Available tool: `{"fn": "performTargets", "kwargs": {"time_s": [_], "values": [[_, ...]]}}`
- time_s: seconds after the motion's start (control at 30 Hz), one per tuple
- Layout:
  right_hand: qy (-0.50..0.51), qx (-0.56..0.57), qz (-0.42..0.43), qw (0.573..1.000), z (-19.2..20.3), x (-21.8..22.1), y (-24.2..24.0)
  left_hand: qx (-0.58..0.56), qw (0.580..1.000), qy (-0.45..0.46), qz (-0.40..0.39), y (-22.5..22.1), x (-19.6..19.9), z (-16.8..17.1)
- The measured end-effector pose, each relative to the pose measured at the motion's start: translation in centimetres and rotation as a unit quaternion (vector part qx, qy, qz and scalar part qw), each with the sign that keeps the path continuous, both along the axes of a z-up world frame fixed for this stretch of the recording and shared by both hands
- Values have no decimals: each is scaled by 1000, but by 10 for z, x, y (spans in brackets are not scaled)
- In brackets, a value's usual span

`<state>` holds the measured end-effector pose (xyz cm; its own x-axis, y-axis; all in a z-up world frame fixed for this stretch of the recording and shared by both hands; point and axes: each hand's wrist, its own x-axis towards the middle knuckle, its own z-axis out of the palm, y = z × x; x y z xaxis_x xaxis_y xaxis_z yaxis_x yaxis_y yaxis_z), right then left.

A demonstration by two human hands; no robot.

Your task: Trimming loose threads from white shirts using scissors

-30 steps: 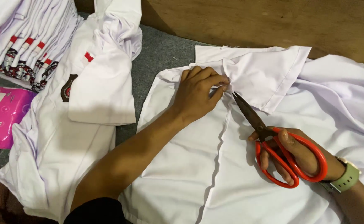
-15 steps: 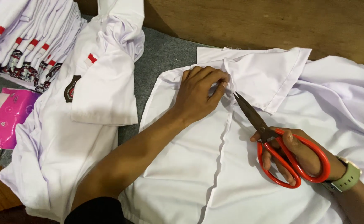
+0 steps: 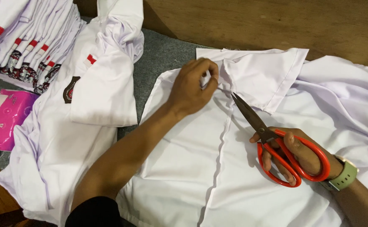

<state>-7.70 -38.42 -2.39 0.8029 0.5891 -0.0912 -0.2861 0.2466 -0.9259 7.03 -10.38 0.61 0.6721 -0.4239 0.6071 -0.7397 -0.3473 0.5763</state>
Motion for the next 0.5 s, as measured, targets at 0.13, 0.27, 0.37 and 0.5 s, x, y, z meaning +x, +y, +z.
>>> {"fn": "performTargets", "kwargs": {"time_s": [0.13, 0.27, 0.37, 0.5], "values": [[-32, -46, 8, 998, 4, 3, 1, -47, 995, -34, 79, 48, 45, 21], [-31, -46, 2, 998, -1, 5, -2, 10, 955, 23, 296, 98, 76, 13], [-26, -32, 4, 999, -11, 4, -4, -1, 963, 92, 252, 100, 77, 21], [-57, -8, 21, 998, -6, 4, -3, 122, 936, 289, 157, 89, 56, 52]]}}
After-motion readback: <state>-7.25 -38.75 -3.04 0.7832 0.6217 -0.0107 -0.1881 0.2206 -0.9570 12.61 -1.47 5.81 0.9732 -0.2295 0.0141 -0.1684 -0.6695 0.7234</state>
